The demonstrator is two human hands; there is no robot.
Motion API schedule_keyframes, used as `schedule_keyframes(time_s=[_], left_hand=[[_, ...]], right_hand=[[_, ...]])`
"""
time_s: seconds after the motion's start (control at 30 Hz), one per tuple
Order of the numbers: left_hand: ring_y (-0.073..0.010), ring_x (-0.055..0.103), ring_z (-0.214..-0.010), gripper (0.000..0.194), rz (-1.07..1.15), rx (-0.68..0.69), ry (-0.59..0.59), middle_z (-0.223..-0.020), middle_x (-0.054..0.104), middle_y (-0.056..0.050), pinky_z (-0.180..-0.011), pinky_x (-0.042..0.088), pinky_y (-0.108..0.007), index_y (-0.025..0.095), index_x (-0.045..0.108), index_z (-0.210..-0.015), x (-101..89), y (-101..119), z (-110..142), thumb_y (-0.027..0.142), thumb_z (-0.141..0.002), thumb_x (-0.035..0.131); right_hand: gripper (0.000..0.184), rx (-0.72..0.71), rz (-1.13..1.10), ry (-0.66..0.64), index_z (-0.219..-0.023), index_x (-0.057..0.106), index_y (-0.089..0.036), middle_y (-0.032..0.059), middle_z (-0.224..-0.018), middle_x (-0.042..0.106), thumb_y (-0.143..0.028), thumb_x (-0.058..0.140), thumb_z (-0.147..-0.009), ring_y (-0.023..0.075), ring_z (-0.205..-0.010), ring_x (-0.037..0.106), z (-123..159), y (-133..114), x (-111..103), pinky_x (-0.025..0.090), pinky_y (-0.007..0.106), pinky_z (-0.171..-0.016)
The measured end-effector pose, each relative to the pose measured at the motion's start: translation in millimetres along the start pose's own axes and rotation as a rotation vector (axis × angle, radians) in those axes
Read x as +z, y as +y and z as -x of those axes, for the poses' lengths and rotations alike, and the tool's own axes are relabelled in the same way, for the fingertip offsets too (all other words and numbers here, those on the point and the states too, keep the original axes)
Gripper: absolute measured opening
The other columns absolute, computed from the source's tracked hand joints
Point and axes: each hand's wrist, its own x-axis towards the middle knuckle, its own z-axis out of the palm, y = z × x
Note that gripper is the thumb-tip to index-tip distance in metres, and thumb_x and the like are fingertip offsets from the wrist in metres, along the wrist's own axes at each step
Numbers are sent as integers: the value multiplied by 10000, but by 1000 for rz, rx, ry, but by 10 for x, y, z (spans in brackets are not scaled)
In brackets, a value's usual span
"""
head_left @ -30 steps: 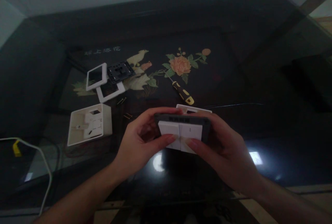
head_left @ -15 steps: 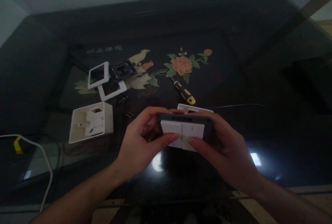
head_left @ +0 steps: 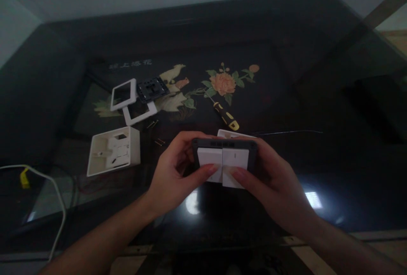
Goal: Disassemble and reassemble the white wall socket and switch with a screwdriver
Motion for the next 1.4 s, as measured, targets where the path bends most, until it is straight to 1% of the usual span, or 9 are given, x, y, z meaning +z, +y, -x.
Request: schedule_keyframes(time_s=[0.13,0.23,0.37,0.67,0.83,0.93,1.03,1.23,1.4], left_hand=[[-137,728,-970,315,60,-34,-48,-1102,753,-20,-818,595,-198,245,644,-1097,-4,25,-4,136,-821,750],[-162,736,-974,217,115,-100,-24,-1125,760,-38,-810,603,-223,235,674,-1047,0,33,-12,222,-844,750],[-168,746,-864,191,115,-184,-2,-1024,779,-45,-715,605,-219,224,689,-1001,9,7,-21,281,-834,763],[-132,671,-723,227,55,-175,117,-854,733,-5,-598,550,-176,232,705,-989,-56,-41,-14,370,-820,767],[-118,637,-688,234,61,-180,167,-813,705,6,-585,518,-165,233,703,-974,-103,-49,-36,386,-812,773],[-129,632,-682,256,42,-185,163,-821,703,-3,-574,509,-182,226,700,-975,-100,-44,-47,404,-806,773],[-139,633,-695,260,38,-189,160,-827,701,-5,-581,506,-195,223,695,-974,-101,-40,-52,409,-807,768],[-141,619,-693,262,27,-212,156,-818,686,1,-581,481,-202,222,687,-989,-132,-71,-76,411,-820,752],[-138,621,-721,254,88,-223,156,-834,672,0,-608,482,-206,203,667,-1009,-113,-73,-113,379,-837,733]], right_hand=[[301,38,-8,-6,-1159,623,-280,15,-1128,754,-227,675,-866,192,-1018,725,-1,1,-14,626,295,-810],[294,68,-20,-25,-1155,624,-268,24,-1088,758,-238,673,-866,189,-975,732,-3,-4,-17,634,282,-760],[258,84,-58,-29,-1123,618,-267,19,-1026,760,-233,662,-871,173,-938,739,-5,2,-9,638,275,-766],[429,63,-160,-9,-1275,553,-375,-13,-1239,695,-210,657,-893,136,-998,726,9,51,-17,637,228,-753],[278,-41,-28,136,-1116,641,-319,5,-1060,729,-168,653,-883,151,-982,717,-15,30,-83,637,235,-713],[177,-106,79,218,-956,689,-286,19,-1067,698,-143,673,-853,166,-1002,691,-24,19,-121,629,252,-718],[117,-132,126,239,-813,701,-257,32,-1027,683,-148,681,-848,174,-973,682,-19,22,-147,615,256,-698],[124,-142,110,224,-850,731,-254,35,-953,679,-185,635,-889,159,-882,676,-23,45,-194,599,229,-630],[257,-127,68,186,-859,727,-240,41,-893,702,-293,508,-981,159,-810,683,-61,71,-227,602,250,-622]])
